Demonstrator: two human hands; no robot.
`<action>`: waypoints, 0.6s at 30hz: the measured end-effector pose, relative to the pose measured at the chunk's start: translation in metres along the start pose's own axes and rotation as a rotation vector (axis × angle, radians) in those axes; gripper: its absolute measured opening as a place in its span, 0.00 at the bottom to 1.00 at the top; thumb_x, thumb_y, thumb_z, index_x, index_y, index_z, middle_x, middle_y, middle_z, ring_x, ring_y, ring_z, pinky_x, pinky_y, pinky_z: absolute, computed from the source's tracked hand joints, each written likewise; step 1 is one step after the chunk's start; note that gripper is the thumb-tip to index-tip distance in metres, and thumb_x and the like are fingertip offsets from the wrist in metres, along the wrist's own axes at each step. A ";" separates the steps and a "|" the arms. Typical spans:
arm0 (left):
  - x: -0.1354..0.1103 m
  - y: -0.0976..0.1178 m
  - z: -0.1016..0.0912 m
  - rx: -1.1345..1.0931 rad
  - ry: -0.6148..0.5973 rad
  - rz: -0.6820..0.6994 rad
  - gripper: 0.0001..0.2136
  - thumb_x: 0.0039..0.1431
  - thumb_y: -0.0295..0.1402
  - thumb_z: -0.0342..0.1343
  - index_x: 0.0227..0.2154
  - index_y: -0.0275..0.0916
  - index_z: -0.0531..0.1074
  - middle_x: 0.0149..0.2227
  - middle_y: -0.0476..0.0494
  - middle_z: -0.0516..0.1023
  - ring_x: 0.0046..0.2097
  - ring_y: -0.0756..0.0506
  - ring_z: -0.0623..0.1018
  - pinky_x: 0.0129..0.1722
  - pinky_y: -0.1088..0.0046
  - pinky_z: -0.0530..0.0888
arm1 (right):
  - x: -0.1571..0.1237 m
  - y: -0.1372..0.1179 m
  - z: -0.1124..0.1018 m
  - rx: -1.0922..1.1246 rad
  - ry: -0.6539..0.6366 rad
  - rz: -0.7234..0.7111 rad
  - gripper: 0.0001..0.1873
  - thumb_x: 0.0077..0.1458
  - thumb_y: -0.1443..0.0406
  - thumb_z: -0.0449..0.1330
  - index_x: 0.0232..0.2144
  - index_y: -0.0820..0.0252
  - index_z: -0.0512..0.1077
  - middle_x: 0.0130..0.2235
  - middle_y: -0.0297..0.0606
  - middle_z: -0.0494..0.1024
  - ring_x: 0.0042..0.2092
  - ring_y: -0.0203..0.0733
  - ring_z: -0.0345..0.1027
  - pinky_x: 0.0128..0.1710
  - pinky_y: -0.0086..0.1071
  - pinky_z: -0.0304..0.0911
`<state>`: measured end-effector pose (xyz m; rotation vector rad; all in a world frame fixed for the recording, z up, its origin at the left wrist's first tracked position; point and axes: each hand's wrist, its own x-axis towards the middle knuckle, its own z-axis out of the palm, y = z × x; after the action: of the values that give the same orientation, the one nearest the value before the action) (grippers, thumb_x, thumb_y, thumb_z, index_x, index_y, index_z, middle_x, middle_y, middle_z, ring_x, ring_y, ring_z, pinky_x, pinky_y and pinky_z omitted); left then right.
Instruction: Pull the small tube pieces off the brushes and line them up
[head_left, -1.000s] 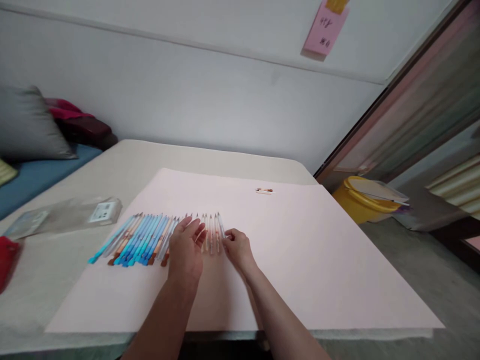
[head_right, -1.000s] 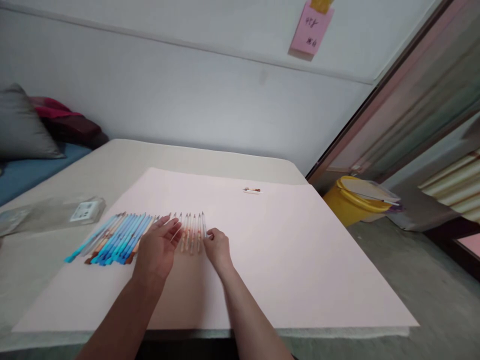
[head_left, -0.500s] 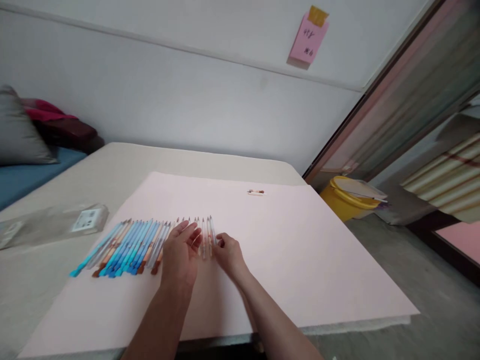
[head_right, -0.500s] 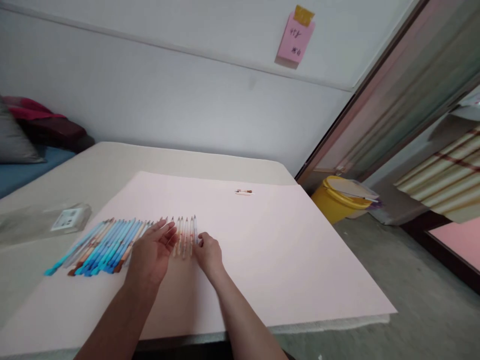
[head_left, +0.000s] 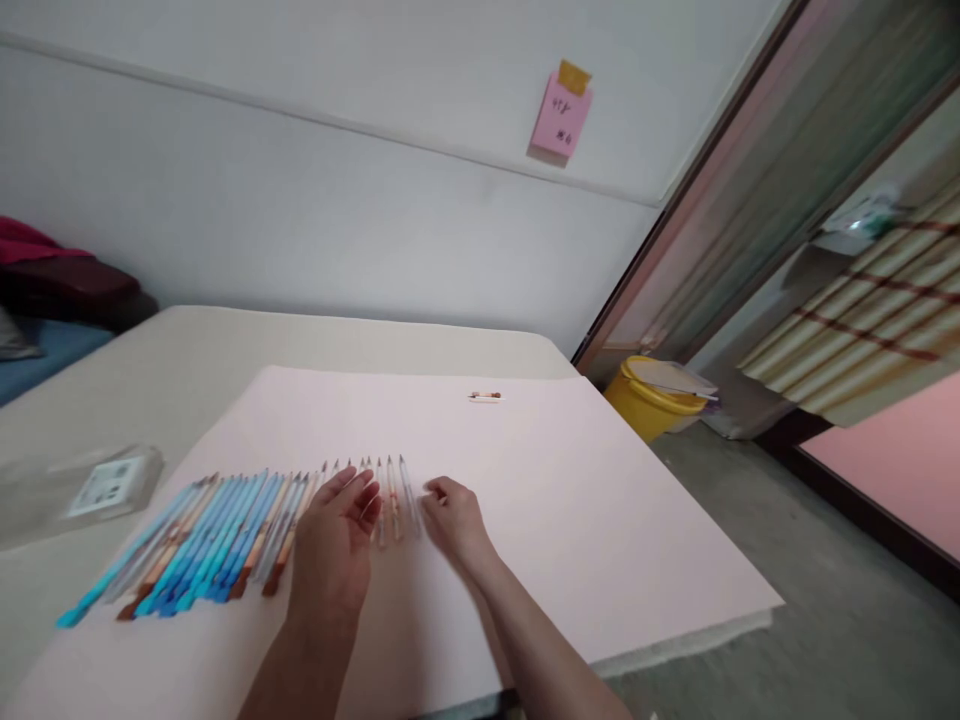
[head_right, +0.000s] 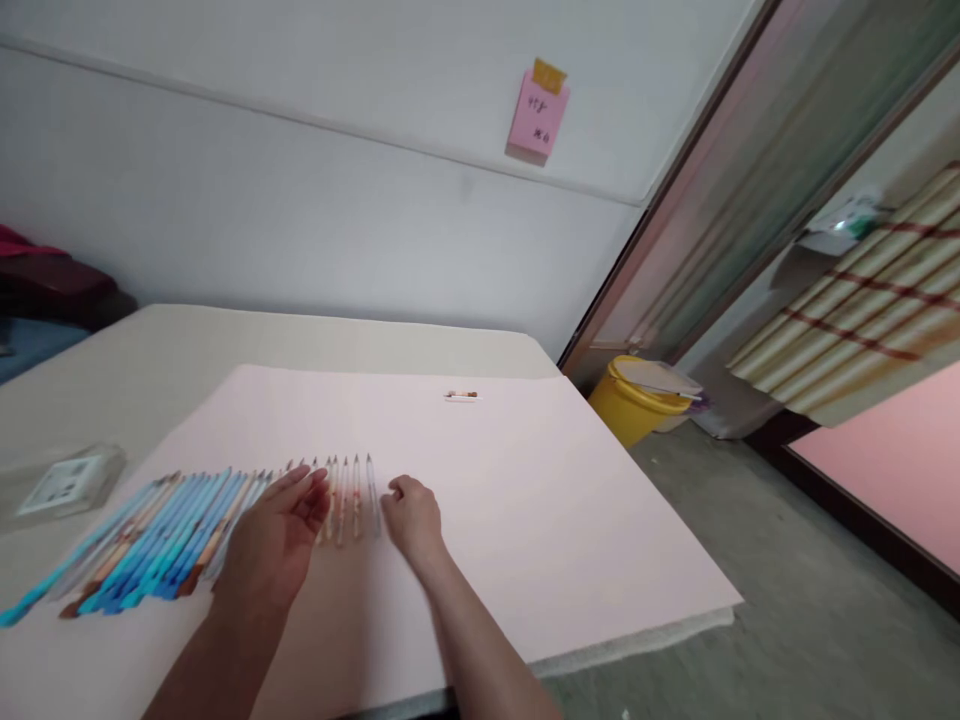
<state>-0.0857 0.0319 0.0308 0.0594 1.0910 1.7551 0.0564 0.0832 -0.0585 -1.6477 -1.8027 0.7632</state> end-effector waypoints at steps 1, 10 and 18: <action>0.000 0.000 0.000 -0.001 0.003 -0.006 0.09 0.46 0.18 0.59 0.32 0.33 0.72 0.33 0.42 0.75 0.31 0.52 0.76 0.28 0.79 0.74 | 0.006 0.001 -0.008 -0.023 0.028 0.017 0.11 0.49 0.68 0.54 0.35 0.57 0.75 0.33 0.36 0.78 0.35 0.38 0.69 0.35 0.28 0.59; 0.005 -0.006 0.001 -0.007 0.009 -0.088 0.08 0.48 0.17 0.55 0.30 0.33 0.71 0.31 0.41 0.76 0.29 0.51 0.77 0.27 0.78 0.75 | 0.100 0.032 -0.081 -0.459 0.113 0.075 0.13 0.59 0.64 0.48 0.39 0.59 0.71 0.44 0.43 0.74 0.45 0.44 0.66 0.39 0.31 0.57; 0.018 -0.019 0.007 0.014 0.010 -0.124 0.08 0.48 0.17 0.55 0.31 0.34 0.72 0.33 0.40 0.76 0.29 0.51 0.76 0.27 0.78 0.74 | 0.175 0.061 -0.108 -0.523 0.057 0.107 0.19 0.58 0.68 0.48 0.52 0.59 0.63 0.48 0.45 0.72 0.48 0.45 0.64 0.41 0.32 0.57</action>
<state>-0.0768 0.0515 0.0144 -0.0078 1.0912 1.6386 0.1640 0.2654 -0.0250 -2.0813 -1.9962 0.2887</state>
